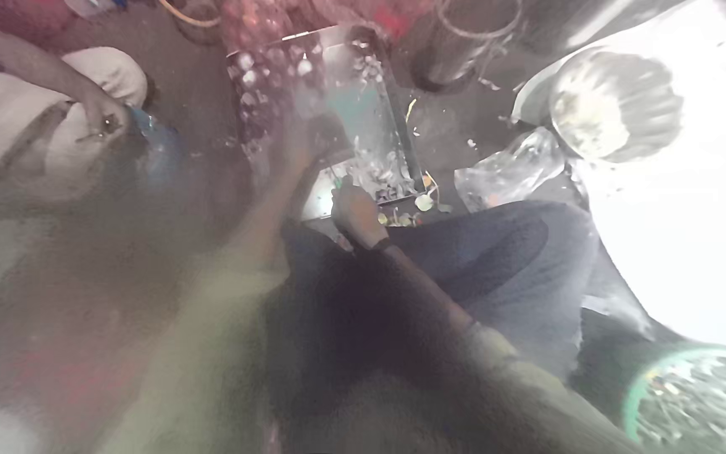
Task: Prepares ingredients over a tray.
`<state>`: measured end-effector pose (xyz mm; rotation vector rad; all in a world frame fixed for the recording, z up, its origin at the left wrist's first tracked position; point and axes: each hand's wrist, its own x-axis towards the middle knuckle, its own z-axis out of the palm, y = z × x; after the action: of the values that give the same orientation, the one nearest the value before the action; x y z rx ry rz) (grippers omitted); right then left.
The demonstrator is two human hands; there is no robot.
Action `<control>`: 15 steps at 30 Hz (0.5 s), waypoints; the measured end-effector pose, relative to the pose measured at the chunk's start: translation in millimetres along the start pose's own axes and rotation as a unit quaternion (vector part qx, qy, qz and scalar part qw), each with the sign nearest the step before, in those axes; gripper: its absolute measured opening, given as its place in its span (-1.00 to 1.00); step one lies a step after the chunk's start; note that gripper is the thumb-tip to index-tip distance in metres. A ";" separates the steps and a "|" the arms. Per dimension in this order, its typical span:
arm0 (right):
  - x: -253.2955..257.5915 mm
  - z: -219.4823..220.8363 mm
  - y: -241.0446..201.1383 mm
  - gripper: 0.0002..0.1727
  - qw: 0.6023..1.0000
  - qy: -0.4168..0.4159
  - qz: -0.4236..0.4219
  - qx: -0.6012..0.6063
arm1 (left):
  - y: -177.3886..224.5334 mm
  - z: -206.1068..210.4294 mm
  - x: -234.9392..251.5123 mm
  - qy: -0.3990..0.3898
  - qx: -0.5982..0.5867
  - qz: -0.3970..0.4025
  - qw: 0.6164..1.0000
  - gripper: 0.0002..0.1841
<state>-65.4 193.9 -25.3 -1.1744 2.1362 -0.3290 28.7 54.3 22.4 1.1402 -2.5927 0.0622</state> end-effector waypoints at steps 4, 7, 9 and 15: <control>31.6 3.9 -14.3 -0.59 0.998 0.003 0.017 -0.067 | -13.6 52.0 42.0 -0.232 -0.065 -0.158 0.958 -0.74; 46.6 10.5 -19.5 -0.65 1.000 0.008 -0.009 -0.018 | 7.8 -0.7 13.3 -0.171 -0.053 -0.109 0.978 -0.75; 73.7 10.3 -26.3 -0.64 1.000 -0.005 -0.006 -0.025 | 39.5 -82.0 29.4 -0.413 -0.045 -0.165 0.895 -0.58; 53.3 -2.9 -19.3 -0.62 1.000 0.008 -0.024 -0.002 | -6.7 40.9 41.6 -0.223 -0.063 -0.194 0.953 -0.60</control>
<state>-74.5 139.0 -36.5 -1.2303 2.1260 -0.3577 -3.5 13.5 -4.8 1.7556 -2.6215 -0.4937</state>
